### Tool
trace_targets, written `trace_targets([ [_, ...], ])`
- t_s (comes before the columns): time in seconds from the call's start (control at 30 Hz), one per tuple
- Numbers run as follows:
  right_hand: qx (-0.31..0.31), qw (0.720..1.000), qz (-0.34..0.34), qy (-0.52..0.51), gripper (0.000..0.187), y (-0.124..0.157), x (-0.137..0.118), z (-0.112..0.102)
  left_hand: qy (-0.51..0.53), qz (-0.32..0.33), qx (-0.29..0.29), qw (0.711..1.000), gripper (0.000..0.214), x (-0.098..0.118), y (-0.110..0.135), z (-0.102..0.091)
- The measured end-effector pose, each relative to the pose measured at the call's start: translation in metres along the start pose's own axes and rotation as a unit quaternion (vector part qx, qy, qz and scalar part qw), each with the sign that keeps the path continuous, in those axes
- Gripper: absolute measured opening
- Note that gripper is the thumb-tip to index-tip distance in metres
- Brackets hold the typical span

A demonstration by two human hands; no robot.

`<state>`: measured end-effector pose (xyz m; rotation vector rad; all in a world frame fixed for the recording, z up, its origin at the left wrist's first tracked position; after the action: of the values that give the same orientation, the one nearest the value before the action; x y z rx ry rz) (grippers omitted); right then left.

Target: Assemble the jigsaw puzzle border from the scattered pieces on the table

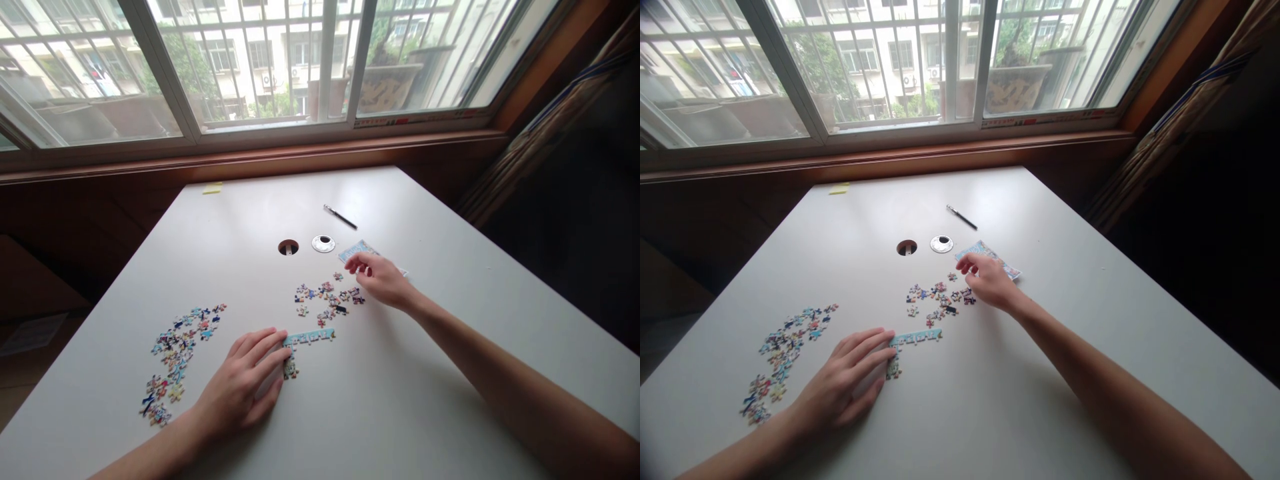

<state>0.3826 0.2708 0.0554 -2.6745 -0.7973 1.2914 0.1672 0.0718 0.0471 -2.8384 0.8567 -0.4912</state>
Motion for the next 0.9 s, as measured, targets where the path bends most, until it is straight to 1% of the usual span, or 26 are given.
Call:
trace_targets([
  [0.1,-0.093,0.990,-0.050,0.095,0.027,-0.001,-0.005,-0.002,0.002,0.001,0.007,1.000,0.042,0.001,0.000,-0.002],
  [0.2,-0.150,0.975,-0.074,0.145,0.024,0.002,-0.006,-0.002,0.004,0.000,0.008,1.000,0.042,0.000,0.000,-0.002],
  [0.33,-0.189,0.965,-0.079,0.164,0.019,0.008,-0.011,-0.001,0.001,-0.002,0.001,1.000,0.042,-0.001,0.001,0.001],
  [0.47,-0.199,0.962,-0.063,0.173,0.016,0.011,-0.014,0.000,0.002,-0.001,0.001,1.000,0.042,-0.001,0.001,0.000],
  [0.57,-0.190,0.964,-0.054,0.175,0.013,0.009,-0.015,-0.001,0.004,-0.002,0.004,1.000,0.042,-0.001,0.001,0.000],
  [0.7,-0.132,0.975,-0.055,0.169,0.011,0.002,-0.014,-0.005,0.005,-0.001,0.009,1.000,0.043,-0.001,0.001,-0.001],
  [0.8,-0.077,0.982,-0.078,0.154,0.012,-0.001,-0.014,-0.006,0.008,-0.001,0.016,1.000,0.043,-0.001,0.001,-0.002],
  [0.9,-0.041,0.978,-0.117,0.167,0.015,0.000,-0.017,-0.001,0.006,-0.006,0.010,1.000,0.043,-0.001,0.000,-0.002],
])
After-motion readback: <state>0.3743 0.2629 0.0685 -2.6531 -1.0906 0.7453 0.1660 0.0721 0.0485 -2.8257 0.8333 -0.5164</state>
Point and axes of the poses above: each hand's wrist, its own y-axis away from the middle knuckle, its own z-axis out of the palm, x = y × z, the point moved 10 cm from there along -y, towards the middle knuckle, and after that the axes turned 5 degrees about -z, right-handed, at the moved point
